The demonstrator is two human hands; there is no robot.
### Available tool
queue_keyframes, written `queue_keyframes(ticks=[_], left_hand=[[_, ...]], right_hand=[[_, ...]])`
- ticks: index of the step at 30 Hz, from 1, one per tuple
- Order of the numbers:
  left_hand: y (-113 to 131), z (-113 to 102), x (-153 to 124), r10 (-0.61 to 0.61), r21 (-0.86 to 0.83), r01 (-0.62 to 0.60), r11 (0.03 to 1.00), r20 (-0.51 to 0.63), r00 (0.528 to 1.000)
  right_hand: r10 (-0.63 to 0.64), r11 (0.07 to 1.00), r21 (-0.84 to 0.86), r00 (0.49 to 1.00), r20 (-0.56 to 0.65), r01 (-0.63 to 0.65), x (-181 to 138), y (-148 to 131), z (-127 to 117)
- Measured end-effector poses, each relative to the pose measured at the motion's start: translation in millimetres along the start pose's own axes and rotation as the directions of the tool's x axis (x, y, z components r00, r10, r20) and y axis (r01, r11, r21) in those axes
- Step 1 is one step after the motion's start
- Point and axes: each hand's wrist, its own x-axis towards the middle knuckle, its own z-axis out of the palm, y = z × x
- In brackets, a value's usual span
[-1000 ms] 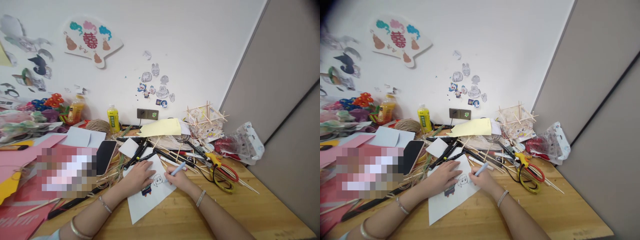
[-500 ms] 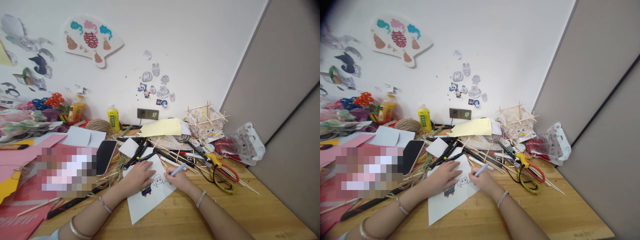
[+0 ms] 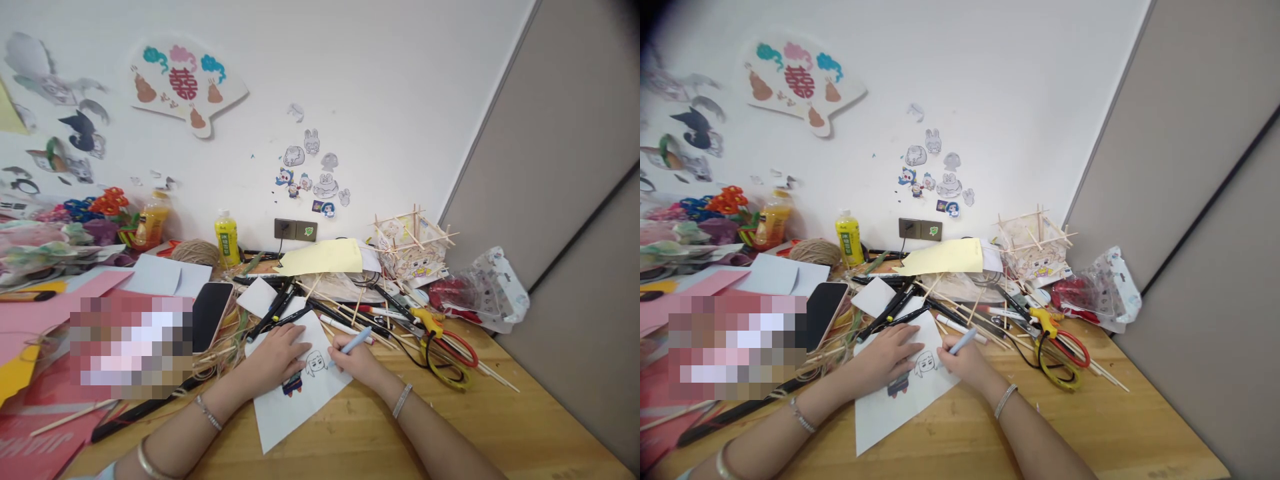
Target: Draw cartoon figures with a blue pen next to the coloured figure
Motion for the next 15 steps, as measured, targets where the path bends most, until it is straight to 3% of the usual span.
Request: queue_keyframes(ticks=[15], left_hand=[[-1.6, 3.5, -2.7, 0.015, -0.004, -0.015, 1.0, -0.041, 0.999]], right_hand=[[-0.033, 0.999, -0.019, 0.999, -0.016, 0.033, 0.6, 2.0, 0.2]])
